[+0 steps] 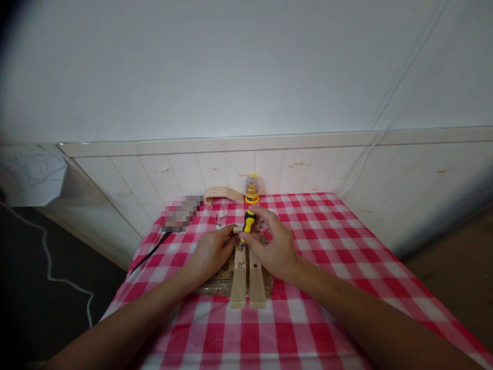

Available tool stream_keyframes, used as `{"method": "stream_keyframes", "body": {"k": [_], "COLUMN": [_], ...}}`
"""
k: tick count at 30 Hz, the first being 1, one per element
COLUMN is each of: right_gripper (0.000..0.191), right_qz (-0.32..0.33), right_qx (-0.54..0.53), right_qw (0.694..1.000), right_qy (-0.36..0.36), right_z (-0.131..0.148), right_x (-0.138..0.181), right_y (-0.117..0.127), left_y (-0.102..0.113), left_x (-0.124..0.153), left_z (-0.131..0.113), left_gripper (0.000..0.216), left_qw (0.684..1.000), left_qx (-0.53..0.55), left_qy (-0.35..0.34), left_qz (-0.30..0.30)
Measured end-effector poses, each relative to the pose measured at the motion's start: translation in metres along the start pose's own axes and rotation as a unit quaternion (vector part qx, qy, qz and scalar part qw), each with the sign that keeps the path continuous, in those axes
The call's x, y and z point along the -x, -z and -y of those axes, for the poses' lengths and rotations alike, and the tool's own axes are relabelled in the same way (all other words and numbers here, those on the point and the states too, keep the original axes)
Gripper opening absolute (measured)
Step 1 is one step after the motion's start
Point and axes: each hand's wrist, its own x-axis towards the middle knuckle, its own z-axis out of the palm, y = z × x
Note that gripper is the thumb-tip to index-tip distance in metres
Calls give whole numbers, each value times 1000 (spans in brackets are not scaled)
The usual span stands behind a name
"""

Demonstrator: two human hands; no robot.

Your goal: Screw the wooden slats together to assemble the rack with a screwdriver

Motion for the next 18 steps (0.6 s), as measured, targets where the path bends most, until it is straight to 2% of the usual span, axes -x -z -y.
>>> {"method": "stream_keyframes", "body": {"k": [4, 11, 18], "right_gripper": [53, 53, 57], "right_qz": [-29, -22, -19], "right_qx": [-32, -45, -35], "right_qw": [999, 998, 999], "right_qy": [-18, -40, -29], "right_z": [-1, 0, -3], "right_x": [-6, -4, -3], "right_y": [-1, -3, -4], "left_y": [1, 0, 1], "left_x": [1, 1, 1], "left_z": [-2, 0, -2], "left_gripper": [23, 22, 22], "left_qw": [1000, 1000, 1000], "left_qx": [10, 6, 10], "left_qy": [-5, -6, -1], "left_qz": [-1, -4, -1]}}
